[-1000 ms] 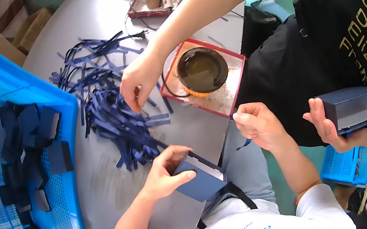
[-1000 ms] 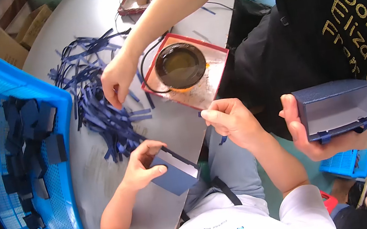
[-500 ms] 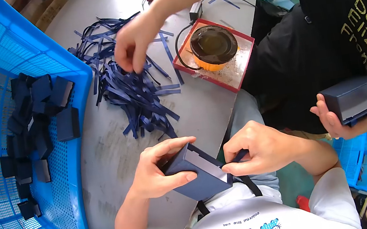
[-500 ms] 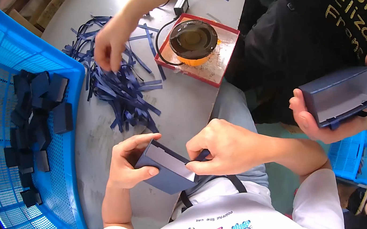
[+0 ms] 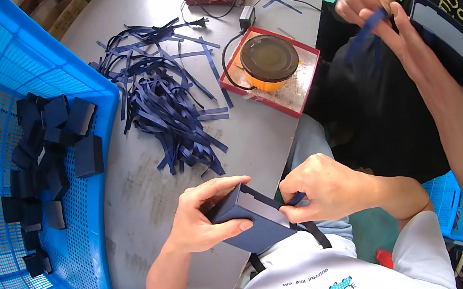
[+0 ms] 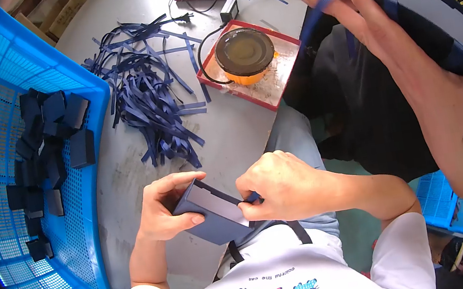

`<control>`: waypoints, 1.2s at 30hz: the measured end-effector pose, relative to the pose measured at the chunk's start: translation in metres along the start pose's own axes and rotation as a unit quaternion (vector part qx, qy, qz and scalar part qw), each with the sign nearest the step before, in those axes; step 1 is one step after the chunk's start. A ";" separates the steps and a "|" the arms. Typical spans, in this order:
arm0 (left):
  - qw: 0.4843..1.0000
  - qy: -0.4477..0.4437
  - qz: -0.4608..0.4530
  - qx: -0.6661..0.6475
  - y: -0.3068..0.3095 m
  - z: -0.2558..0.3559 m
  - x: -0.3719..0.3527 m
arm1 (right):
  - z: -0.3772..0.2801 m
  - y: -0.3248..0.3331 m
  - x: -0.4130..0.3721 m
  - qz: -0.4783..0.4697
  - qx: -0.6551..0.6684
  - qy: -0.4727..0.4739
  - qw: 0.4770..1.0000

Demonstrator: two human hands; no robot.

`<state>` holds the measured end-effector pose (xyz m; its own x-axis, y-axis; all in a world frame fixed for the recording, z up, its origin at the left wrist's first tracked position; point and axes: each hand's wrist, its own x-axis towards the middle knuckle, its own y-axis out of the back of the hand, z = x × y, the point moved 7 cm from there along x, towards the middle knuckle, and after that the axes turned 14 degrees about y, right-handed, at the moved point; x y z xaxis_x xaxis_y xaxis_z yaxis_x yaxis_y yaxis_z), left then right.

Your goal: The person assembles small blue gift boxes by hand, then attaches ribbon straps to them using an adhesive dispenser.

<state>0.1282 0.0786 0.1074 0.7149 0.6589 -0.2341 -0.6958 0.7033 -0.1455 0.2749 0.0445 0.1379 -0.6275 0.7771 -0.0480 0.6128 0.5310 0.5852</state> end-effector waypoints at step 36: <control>0.987 0.152 0.044 0.022 0.020 -0.063 0.055 | 0.151 0.058 -0.026 0.546 0.561 -0.011 0.623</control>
<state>0.1498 0.1119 0.0312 0.5928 0.6123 -0.5232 -0.7466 0.6614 -0.0718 0.3992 0.1063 0.0504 0.4560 0.8796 -0.1352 0.6261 -0.4251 -0.6536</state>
